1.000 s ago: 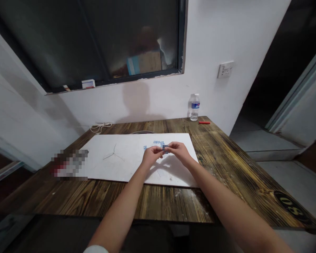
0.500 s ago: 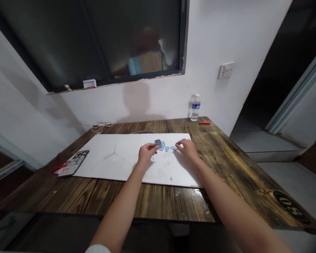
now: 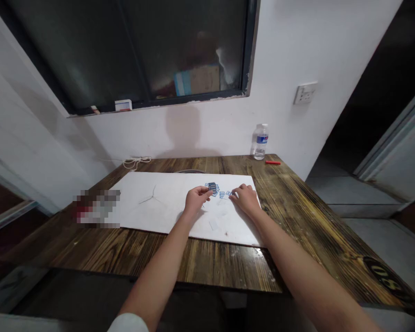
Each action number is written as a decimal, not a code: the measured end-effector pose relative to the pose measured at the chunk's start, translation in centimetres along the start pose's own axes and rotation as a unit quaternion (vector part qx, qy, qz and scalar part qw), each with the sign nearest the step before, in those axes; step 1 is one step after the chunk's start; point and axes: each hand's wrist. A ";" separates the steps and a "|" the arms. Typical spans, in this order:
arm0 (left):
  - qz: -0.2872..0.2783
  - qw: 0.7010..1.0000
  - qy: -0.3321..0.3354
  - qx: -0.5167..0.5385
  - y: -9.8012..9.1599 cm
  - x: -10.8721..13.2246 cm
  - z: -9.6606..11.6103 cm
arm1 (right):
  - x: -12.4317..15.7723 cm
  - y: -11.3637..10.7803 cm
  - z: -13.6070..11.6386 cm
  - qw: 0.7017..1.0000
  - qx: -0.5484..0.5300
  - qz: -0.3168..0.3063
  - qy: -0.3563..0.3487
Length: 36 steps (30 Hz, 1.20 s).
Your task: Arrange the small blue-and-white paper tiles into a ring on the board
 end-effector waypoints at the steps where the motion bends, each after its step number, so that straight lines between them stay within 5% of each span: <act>1: -0.001 1.000 0.000 -0.001 0.0 0.0 0.0 | 0.0 0.0 0.0 1.000 -0.001 -0.001 0.002; 36: -0.011 1.000 0.009 -0.026 0.4 0.1 0.0 | -0.9 1.1 0.2 0.992 -0.065 -0.025 0.104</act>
Point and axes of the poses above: each hand's wrist, its own x-axis away from the middle knuckle, its own y-axis out of the palm, z = x × y, and after that the axes turned 5 degrees about z, right-handed
